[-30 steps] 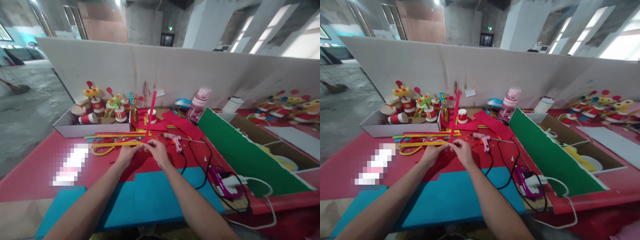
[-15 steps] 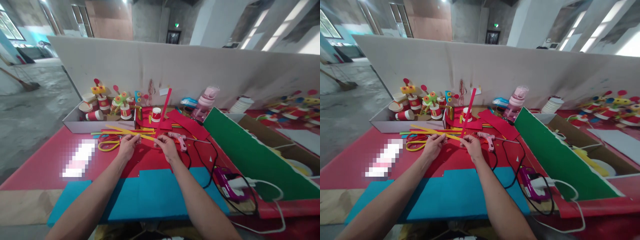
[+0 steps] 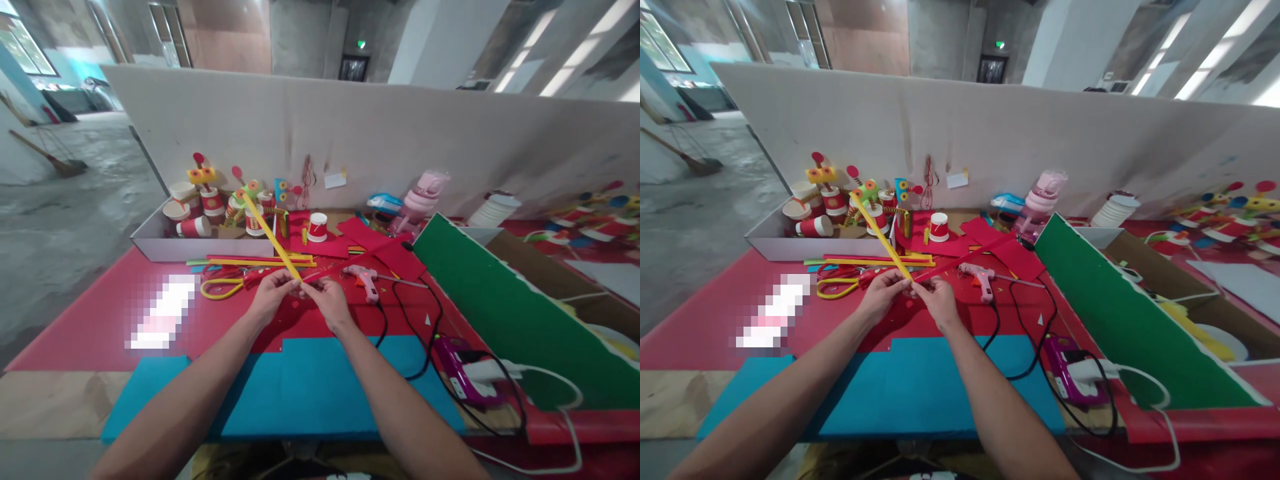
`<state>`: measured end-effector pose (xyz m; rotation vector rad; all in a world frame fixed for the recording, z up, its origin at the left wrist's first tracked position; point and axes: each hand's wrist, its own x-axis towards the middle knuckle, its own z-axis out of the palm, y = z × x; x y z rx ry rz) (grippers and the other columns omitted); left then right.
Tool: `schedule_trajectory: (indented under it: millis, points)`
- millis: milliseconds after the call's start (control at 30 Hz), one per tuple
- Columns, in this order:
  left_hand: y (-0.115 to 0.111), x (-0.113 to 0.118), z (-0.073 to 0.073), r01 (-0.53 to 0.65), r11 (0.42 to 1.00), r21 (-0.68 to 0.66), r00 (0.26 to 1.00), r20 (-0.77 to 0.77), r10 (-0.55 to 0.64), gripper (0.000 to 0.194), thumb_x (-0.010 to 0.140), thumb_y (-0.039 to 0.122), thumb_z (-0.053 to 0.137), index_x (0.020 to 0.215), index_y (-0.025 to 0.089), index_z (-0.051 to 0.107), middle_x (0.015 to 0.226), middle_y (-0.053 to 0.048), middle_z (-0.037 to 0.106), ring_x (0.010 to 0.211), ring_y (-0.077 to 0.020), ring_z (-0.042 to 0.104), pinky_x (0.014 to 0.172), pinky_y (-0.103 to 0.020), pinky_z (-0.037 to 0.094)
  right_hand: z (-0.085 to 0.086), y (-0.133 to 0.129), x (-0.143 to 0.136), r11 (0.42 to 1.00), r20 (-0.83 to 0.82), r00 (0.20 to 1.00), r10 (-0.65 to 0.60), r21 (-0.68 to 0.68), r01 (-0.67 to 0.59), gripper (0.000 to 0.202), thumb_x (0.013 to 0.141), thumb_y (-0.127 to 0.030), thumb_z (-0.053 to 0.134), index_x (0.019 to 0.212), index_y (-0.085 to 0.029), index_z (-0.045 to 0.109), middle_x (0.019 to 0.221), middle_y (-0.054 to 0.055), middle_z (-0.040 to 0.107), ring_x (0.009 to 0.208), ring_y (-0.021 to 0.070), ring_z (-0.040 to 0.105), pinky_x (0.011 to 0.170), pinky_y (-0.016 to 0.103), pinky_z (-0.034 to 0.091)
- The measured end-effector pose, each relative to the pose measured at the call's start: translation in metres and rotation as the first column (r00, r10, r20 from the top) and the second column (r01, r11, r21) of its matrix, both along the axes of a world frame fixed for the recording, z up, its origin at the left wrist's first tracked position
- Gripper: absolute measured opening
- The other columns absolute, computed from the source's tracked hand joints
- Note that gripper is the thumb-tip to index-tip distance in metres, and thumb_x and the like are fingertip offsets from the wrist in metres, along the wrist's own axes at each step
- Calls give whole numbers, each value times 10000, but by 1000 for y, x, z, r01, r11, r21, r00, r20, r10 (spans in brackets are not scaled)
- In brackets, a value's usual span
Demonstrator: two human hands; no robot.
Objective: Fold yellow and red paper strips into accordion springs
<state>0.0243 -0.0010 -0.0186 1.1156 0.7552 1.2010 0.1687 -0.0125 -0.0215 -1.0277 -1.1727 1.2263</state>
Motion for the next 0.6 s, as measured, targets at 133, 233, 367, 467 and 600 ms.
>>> schedule_trajectory:
  millis: [133,233,367,467,600]
  points:
    - [1,-1,1,-45,999,30,995,-85,48,219,700,333,737,717,143,628,617,-13,626,570,-113,565,596,-235,439,1,0,3,1000,82,996,-23,3,23,260,677,-416,724,735,-164,692,666,51,711,625,194,667,640,314,532]
    - [0,-1,3,-73,996,59,988,-129,80,223,691,339,740,699,145,629,606,-2,610,559,-104,539,583,-228,415,3,-1,4,999,144,989,-32,1,32,264,694,-423,708,736,-163,711,660,63,716,631,215,678,641,336,538]
    - [-1,0,4,-44,996,81,991,-119,53,207,715,332,717,738,146,629,643,-8,611,594,-112,540,611,-238,417,5,-2,5,997,130,990,-53,65,45,211,715,-399,701,765,-194,704,687,40,717,650,210,686,675,340,553]
    - [0,0,4,-71,992,104,983,-161,87,199,716,323,713,712,146,622,625,-1,596,595,-110,529,613,-234,408,4,-1,6,994,101,994,-42,106,32,213,726,-397,697,811,-202,693,710,24,710,658,195,686,687,325,560]
    - [0,0,5,-103,986,132,966,-222,131,199,707,322,718,709,144,629,601,6,586,571,-105,510,589,-228,391,2,0,7,991,103,993,-52,127,38,213,728,-379,698,832,-194,687,757,25,708,672,184,687,687,307,563]
